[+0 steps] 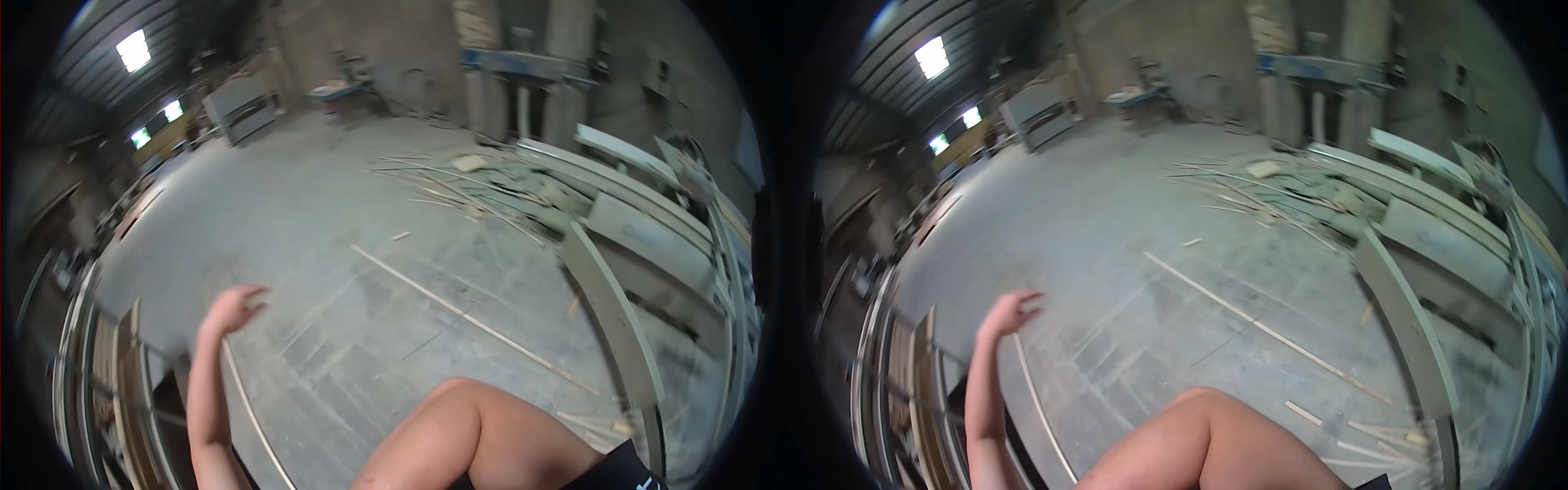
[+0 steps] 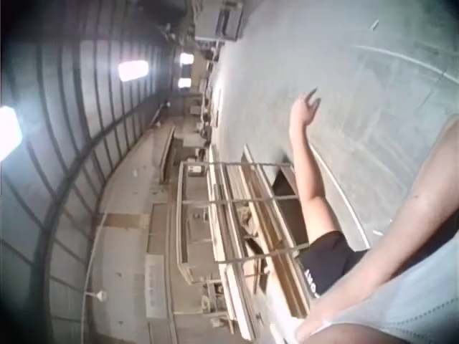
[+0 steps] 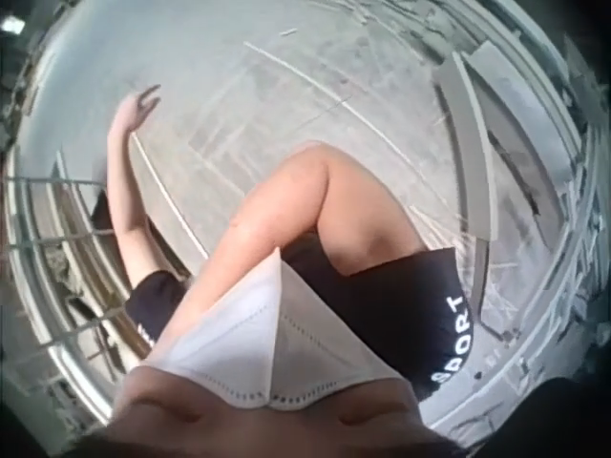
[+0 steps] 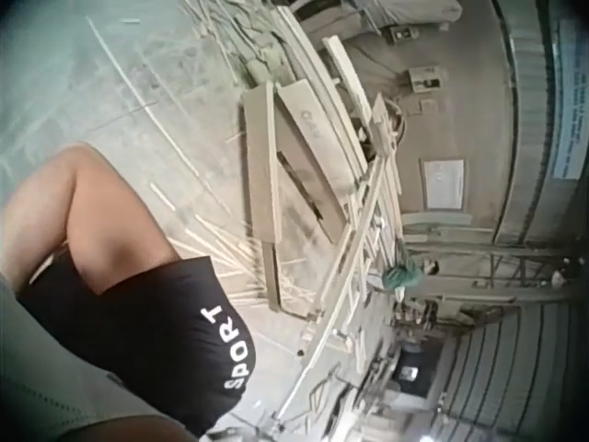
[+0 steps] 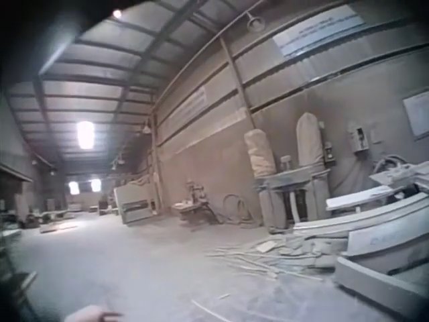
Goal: Cutting and moving long wooden planks using a sliding table saw in a furniture factory.
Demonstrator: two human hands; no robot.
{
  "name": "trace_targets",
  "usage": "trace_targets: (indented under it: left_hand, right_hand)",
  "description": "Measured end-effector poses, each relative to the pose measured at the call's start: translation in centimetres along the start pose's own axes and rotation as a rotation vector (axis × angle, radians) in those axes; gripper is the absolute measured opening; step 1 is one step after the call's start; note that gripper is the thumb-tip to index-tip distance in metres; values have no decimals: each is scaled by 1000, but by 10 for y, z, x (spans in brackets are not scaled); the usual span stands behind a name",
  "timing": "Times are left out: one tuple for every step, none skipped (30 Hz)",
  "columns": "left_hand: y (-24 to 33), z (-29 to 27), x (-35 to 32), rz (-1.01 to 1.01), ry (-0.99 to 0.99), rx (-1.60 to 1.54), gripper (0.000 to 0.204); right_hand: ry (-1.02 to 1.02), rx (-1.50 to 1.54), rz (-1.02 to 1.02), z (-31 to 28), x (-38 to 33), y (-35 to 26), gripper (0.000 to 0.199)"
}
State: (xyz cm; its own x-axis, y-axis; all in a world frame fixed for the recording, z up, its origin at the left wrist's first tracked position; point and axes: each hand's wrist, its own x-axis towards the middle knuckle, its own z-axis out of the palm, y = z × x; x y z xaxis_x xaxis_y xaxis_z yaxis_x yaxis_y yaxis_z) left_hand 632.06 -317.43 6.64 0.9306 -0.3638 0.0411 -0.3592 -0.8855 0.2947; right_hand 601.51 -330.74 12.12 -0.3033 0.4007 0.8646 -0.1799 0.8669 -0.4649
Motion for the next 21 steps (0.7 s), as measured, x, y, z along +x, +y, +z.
trace_targets:
  left_hand:
    - [-27, -10, 10, 25, 188, -6, 33]
    - [-54, -18, 21, 13, 277, -62, 32]
    - [-67, -23, 32, -29, 384, -129, 31]
    - [-42, -28, 60, 13, 426, -146, 28]
    - [4, -35, 90, 169, 378, -95, 29]
    - [59, -39, 120, 325, 331, -42, 30]
    - [98, -30, 128, 509, 243, -23, 33]
    - [141, -24, 133, 697, 166, -2, 35]
    - [184, -17, 144, 889, 109, -72, 37]
    - [229, -14, 147, 1063, 41, -150, 37]
    - [261, 0, 150, 1276, -14, -200, 41]
    - [308, 6, 140, 1421, -296, -305, 26]
    - [359, 7, 122, 1292, -627, -605, 20]
    - [377, 21, 112, 1487, -562, -721, 26]
    - [402, 34, 95, 1737, -497, -847, 36]
    - [421, 39, 86, 1787, -430, -1082, 26]
    - [439, 53, 86, 1784, -413, -1097, 26]
    - [462, 68, 88, 1959, -364, -1240, 27]
    - [485, 82, 92, 2132, -305, -1383, 28]
    - [498, 93, 100, 2308, -248, -1521, 28]
    - [501, 96, 112, 2479, -185, -1669, 29]
  right_hand:
    - [17, -1, 93, -22, -9, -29, 23]
    - [37, 4, 187, -43, -19, -59, 23]
    - [39, 38, 292, -64, -36, -86, 24]
    - [64, 50, 399, -86, -58, -109, 24]
    - [128, -28, 392, -106, -94, -118, 23]
    - [240, -172, 435, -125, -130, -129, 24]
    - [338, -258, 474, -137, -161, -138, 26]
    - [390, -334, 643, -149, -183, -155, 29]
    - [440, -405, 811, -165, -208, -171, 38]
    - [438, -511, 866, -180, -236, -177, 38]
    - [422, -604, 925, -194, -264, -182, 38]
    - [429, -592, 951, -202, -285, -197, 38]
    - [436, -630, 1154, -208, -304, -216, 39]
    - [396, -646, 1324, -233, -319, -219, 41]
    - [393, -685, 1525, -240, -332, -236, 43]
    - [271, -852, 1690, -243, -345, -254, 43]
    - [121, -1022, 1841, -250, -358, -273, 44]
    - [-50, -1121, 1993, -259, -372, -292, 44]
    - [-235, -1217, 2133, -269, -388, -312, 43]
    - [-238, -1292, 2144, -281, -409, -334, 43]
    - [-230, -1362, 2155, -287, -432, -359, 42]
